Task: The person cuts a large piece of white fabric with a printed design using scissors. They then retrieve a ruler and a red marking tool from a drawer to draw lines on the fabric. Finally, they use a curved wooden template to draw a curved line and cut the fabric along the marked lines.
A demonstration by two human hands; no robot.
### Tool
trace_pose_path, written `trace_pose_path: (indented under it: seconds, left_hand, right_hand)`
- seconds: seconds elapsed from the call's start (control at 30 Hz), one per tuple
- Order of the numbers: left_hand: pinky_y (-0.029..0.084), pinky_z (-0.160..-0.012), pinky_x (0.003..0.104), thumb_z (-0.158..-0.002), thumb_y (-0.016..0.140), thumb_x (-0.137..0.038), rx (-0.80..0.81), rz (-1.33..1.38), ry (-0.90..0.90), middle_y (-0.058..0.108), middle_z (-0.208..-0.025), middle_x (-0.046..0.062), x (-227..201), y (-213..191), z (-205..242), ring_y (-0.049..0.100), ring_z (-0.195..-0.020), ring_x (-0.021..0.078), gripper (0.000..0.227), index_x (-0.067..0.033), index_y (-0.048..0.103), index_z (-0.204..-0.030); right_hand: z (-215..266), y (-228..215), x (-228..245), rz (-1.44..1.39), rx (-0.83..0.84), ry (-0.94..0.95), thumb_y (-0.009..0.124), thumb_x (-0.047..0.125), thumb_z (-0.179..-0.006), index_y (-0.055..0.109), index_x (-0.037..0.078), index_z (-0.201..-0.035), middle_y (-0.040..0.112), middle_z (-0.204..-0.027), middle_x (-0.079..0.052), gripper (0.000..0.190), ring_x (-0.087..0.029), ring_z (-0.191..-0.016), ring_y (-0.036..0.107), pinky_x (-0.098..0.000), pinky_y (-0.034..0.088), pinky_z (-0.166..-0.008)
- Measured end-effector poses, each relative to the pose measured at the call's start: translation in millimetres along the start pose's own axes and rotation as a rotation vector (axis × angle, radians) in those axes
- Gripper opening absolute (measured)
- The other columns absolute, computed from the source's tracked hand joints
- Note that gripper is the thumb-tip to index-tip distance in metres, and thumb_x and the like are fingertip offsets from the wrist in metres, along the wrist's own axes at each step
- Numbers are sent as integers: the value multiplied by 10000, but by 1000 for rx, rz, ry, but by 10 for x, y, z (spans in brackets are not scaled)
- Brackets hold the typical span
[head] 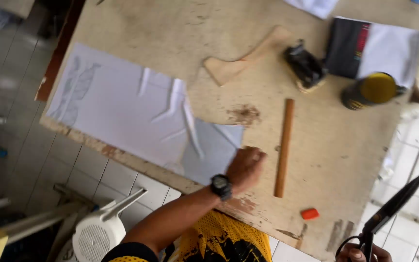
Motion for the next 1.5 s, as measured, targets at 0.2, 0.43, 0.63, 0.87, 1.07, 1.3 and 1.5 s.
trace_pose_path:
  seconds: [0.2, 0.43, 0.63, 0.87, 1.07, 1.3, 1.5]
  left_hand:
    - [355, -1187, 687, -1059, 629, -314, 300, -52, -125, 671, -1445, 172, 1064, -270, 855, 624, -1347, 371, 480, -104, 567, -1486]
    - [350, -1306, 667, -1115, 561, -188, 420, 347, 47, 636, -1539, 254, 1248, -433, 1101, 628, -1425, 368, 574, -68, 421, -1658]
    - [320, -1271, 728, -1012, 668, -186, 262, 105, -100, 539, -1590, 265, 1912, -1342, 1332, 484, -1495, 495, 557, -69, 537, -1541]
    - [568, -1113, 503, -1049, 680, -39, 59, 394, -88, 764, -1316, 218, 2696, -1709, 1117, 736, -1198, 353, 414, -2, 636, -1459]
    - [566, -807, 529, -1049, 739, -174, -32, -10, -234, 778, -1143, 153, 3755, -1921, 402, 707, -964, 362, 283, -61, 708, -1307]
    - [505, -640, 495, -895, 942, -505, 374, -71, -229, 758, -947, 61, 4400, -1296, -473, 676, -816, 322, 481, -132, 659, -1004]
    - [528, -551, 457, -709, 1052, -599, 530, -58, -333, 743, -877, 12, 4630, -1057, -550, 687, -772, 277, 645, -156, 640, -931]
  right_hand:
    - [412, 1941, 1163, 45, 262, -254, 702, 143, -1085, 600, 41, -1271, 637, -899, -189, 235, -175, -597, 570, -250, 433, -598]
    - [765, 3413, 1332, 198, 149, -84, 802, 2, -903, 632, -199, -1304, 695, -937, -315, 479, -308, -634, 517, -396, 418, -560]
    - [737, 4422, 1276, 786, 293, 357, 952, 157, -729, 717, -24, -1401, 866, -1166, -288, 735, -358, -1091, 811, -469, 608, -941]
    - [-9, 4873, 1015, 1070, 573, 336, 929, 420, -671, 708, 37, -1362, 815, -1367, -248, 821, -416, -1299, 770, -593, 587, -1158]
    - [-498, 5066, 1136, 1101, 724, 327, 965, 285, -733, 828, 22, -1259, 928, -1163, -204, 604, -353, -1098, 857, -481, 637, -932]
    - [-897, 5508, 1068, 1115, 874, 361, 989, 181, -768, 890, 40, -1217, 915, -1046, -160, 481, -264, -994, 805, -407, 562, -851]
    - [-1062, 5656, 793, 1062, 967, 374, 994, 138, -758, 872, 9, -1216, 906, -1027, -167, 492, -250, -961, 814, -372, 591, -837]
Point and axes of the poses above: each hand's wrist, its own z-axis away from the middle knuckle, its own y-axis out of the palm, x = y × z, the point moved 8 cm from there along -z, towards the middle knuckle
